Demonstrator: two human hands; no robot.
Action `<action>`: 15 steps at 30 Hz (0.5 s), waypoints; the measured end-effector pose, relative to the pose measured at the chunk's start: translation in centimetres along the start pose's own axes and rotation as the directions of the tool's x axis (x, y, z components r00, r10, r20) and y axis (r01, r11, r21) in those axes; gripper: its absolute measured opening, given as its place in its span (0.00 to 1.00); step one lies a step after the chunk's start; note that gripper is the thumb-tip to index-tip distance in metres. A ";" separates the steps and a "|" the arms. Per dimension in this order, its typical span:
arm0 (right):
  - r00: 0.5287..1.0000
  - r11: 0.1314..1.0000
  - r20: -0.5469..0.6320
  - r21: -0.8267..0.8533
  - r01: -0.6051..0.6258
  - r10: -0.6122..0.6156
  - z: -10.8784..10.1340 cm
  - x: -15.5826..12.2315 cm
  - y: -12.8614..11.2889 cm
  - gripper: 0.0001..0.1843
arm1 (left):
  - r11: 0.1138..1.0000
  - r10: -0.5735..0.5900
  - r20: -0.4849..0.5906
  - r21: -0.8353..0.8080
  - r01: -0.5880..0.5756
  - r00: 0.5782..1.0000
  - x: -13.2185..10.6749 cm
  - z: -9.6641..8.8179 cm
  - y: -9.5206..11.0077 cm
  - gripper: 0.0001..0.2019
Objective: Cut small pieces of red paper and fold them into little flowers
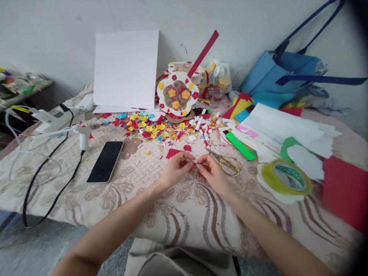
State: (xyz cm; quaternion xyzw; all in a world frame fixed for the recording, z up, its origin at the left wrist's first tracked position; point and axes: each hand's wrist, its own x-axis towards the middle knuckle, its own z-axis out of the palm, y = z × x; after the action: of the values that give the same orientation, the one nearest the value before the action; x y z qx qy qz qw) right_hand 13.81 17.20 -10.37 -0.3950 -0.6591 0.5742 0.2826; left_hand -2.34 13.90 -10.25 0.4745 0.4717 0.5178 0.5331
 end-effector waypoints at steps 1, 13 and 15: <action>1.000 1.000 -0.017 0.005 0.008 -0.008 0.0 -0.1 -0.1 0.07 | 1.000 0.024 -0.016 0.016 -0.024 1.000 0.0 0.0 0.0 0.08; 0.996 0.976 -0.042 0.208 -0.065 0.075 0.7 -0.2 -0.4 0.10 | 0.686 0.500 -0.004 0.612 -0.393 0.866 -1.0 0.2 -0.4 0.08; 0.995 0.959 -0.038 0.272 -0.081 0.095 0.8 -0.2 -0.4 0.11 | 0.630 0.535 0.021 0.656 -0.416 0.844 -1.2 0.3 -0.4 0.07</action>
State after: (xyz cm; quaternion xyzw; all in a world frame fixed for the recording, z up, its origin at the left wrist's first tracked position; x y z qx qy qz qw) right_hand 13.21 16.60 -10.14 -0.3962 -0.5491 0.6603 0.3248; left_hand -2.01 12.74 -10.63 0.6861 0.5207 0.4885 0.1396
